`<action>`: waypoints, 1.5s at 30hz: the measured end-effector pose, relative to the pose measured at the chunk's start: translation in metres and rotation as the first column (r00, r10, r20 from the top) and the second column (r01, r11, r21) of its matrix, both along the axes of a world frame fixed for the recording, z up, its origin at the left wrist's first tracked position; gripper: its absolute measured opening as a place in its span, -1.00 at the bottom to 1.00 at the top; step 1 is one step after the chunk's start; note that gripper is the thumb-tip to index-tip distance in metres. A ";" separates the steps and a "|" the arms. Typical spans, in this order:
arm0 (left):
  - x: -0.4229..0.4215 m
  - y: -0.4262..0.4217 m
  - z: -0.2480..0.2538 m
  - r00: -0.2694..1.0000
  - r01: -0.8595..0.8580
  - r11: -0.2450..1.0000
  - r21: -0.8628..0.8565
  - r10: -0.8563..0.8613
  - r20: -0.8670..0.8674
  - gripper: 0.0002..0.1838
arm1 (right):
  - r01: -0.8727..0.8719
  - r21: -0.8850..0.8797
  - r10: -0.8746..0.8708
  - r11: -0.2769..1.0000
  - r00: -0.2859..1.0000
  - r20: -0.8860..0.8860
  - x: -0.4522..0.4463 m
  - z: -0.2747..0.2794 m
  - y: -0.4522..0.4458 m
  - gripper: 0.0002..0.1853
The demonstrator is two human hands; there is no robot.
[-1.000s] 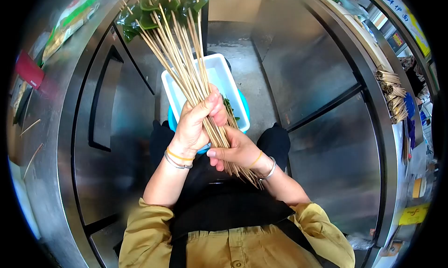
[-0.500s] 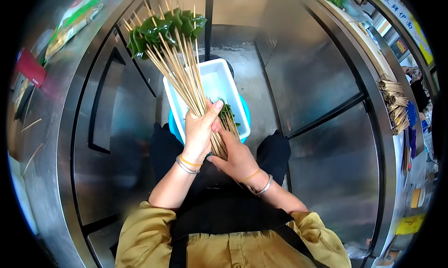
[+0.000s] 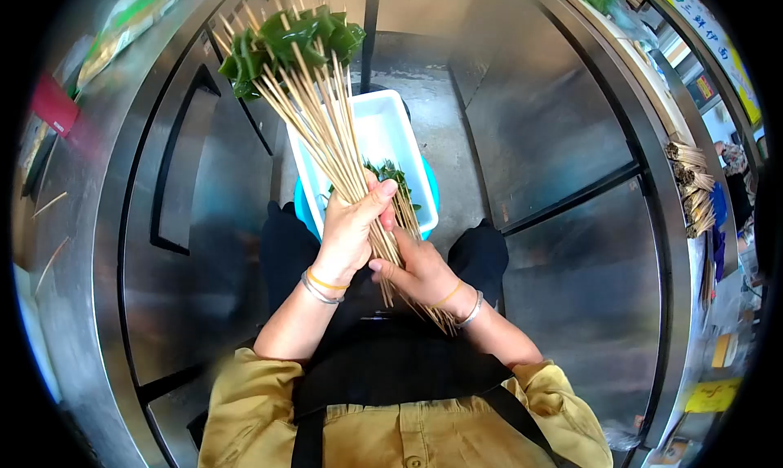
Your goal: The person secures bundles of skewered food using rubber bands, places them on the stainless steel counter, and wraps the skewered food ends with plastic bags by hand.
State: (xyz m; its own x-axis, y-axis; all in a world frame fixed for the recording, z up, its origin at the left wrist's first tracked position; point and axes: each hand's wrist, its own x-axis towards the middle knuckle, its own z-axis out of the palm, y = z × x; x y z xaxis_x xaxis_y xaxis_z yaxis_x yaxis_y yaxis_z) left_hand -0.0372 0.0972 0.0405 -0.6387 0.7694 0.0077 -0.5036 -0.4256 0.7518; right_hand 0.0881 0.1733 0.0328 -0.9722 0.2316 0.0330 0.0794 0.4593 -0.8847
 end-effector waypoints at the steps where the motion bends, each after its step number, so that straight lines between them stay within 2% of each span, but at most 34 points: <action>1: 0.000 0.000 -0.001 1.000 -0.006 1.000 0.000 0.006 0.003 -0.73 | -0.005 0.045 0.007 0.999 0.999 -0.043 0.000 -0.002 0.000 -0.53; 2: 0.000 0.001 -0.003 0.998 -0.049 0.998 -0.050 0.047 -0.040 -0.73 | 0.044 0.018 -0.041 0.999 0.991 -0.127 -0.002 -0.010 -0.002 -0.54; 3: -0.001 0.003 -0.005 0.993 -0.093 0.991 -0.096 0.084 -0.086 -0.73 | 0.040 0.020 -0.038 0.999 0.991 -0.126 -0.004 -0.013 -0.003 -0.54; 5: -0.005 0.002 -0.008 0.988 -0.126 0.985 -0.121 0.114 -0.101 -0.73 | 0.237 0.375 -0.085 0.896 0.921 -0.380 -0.006 -0.015 -0.005 -0.53; 6: -0.006 0.002 -0.008 0.984 -0.154 0.982 -0.106 0.143 -0.102 -0.74 | 0.290 0.352 -0.187 0.890 0.936 -0.298 -0.004 -0.008 -0.010 -0.51; 9: -0.005 -0.001 -0.008 0.977 -0.198 0.974 -0.107 0.188 -0.100 -0.75 | 0.305 0.283 -0.216 0.909 0.928 -0.304 0.001 -0.011 -0.014 -0.53; 10: -0.006 -0.003 -0.012 0.982 -0.179 0.981 -0.078 0.173 -0.077 -0.76 | 0.304 0.284 -0.215 0.909 0.928 -0.304 0.002 -0.011 -0.015 -0.53; 12: -0.005 -0.006 -0.015 0.984 -0.168 0.985 -0.031 0.165 -0.062 -0.77 | 0.248 0.266 -0.170 0.931 0.943 -0.285 0.003 -0.007 -0.014 -0.66; 16: -0.004 -0.013 -0.014 0.986 -0.154 0.988 -0.001 0.154 -0.062 -0.79 | 0.196 0.280 -0.106 0.940 0.946 -0.306 0.004 0.001 -0.011 -0.71; 19: -0.004 -0.017 -0.010 0.994 -0.108 0.994 0.000 0.108 0.018 -0.82 | 0.129 0.186 -0.074 0.974 0.958 -0.276 0.007 0.005 -0.004 -0.76; 21: -0.003 -0.020 -0.004 0.996 -0.048 0.999 -0.005 0.049 0.081 -0.84 | -0.037 -0.029 0.037 0.999 0.999 -0.024 0.010 0.015 0.004 -0.80; 22: -0.001 -0.022 0.003 0.994 -0.045 0.998 -0.037 0.048 0.101 -0.85 | -0.066 -0.259 0.077 0.964 0.996 0.033 0.011 0.014 0.006 -0.80; 23: -0.003 -0.023 0.000 0.994 -0.044 0.998 -0.038 0.048 0.103 -0.85 | -0.065 -0.260 0.077 0.963 0.996 0.035 0.012 0.011 0.005 -0.80; 26: -0.007 -0.025 -0.007 0.993 0.071 0.997 0.035 -0.074 0.094 -0.82 | -0.049 -0.557 0.068 0.829 0.998 0.015 0.015 -0.002 0.003 -0.77; 27: -0.008 -0.025 -0.008 0.993 0.072 0.997 0.036 -0.075 0.096 -0.82 | -0.047 -0.556 0.068 0.830 0.998 0.017 0.015 -0.004 0.004 -0.77; 29: -0.009 -0.024 -0.012 0.975 0.135 0.983 0.125 -0.155 0.161 -0.83 | -0.131 -0.795 0.124 0.592 0.990 -0.072 0.014 -0.007 0.006 -0.77; 31: -0.011 -0.025 -0.015 0.970 0.149 0.978 0.143 -0.173 0.171 -0.83 | -0.162 -0.791 0.144 0.590 0.985 -0.094 0.014 -0.012 0.007 -0.77; 33: -0.011 -0.026 -0.014 0.965 0.163 0.973 0.164 -0.192 0.177 -0.83 | -0.107 -0.757 0.145 0.645 0.989 -0.016 0.013 -0.007 0.006 -0.75; 35: -0.009 -0.030 -0.010 0.968 0.181 0.979 0.094 -0.195 0.160 -0.83 | -0.115 -0.721 0.149 0.684 0.989 -0.016 0.015 -0.004 0.011 -0.72; 37: -0.007 -0.034 -0.006 0.966 0.188 0.982 0.027 -0.190 0.174 -0.82 | -0.113 -0.798 0.274 0.591 0.959 0.067 0.019 0.003 0.021 -0.71; 39: -0.008 -0.036 -0.008 0.968 0.234 0.971 -0.040 -0.229 0.101 -0.82 | -0.122 -0.756 0.290 0.643 0.952 0.094 0.021 0.011 0.023 -0.72; 42: -0.008 -0.039 -0.003 0.951 0.286 0.955 -0.072 -0.275 0.139 -0.82 | -0.153 -0.545 0.260 0.825 0.957 0.124 0.027 0.013 0.019 -0.72; 43: -0.008 -0.040 -0.003 0.944 0.308 0.948 -0.082 -0.293 0.153 -0.82 | -0.152 -0.546 0.261 0.824 0.957 0.127 0.028 0.017 0.017 -0.72; 45: -0.010 -0.041 -0.001 0.940 0.320 0.946 -0.060 -0.309 0.144 -0.83 | -0.113 -0.371 0.190 0.922 0.966 0.178 0.030 0.028 0.010 -0.72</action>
State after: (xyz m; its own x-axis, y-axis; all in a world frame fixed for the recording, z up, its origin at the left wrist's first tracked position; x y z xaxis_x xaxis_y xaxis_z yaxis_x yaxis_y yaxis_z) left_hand -0.0475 0.0563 0.0394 -0.3554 0.9256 -0.1302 -0.6982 -0.1702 0.6954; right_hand 0.1179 0.1832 0.0612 -0.9727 0.0396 -0.2285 0.2319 0.1393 -0.9627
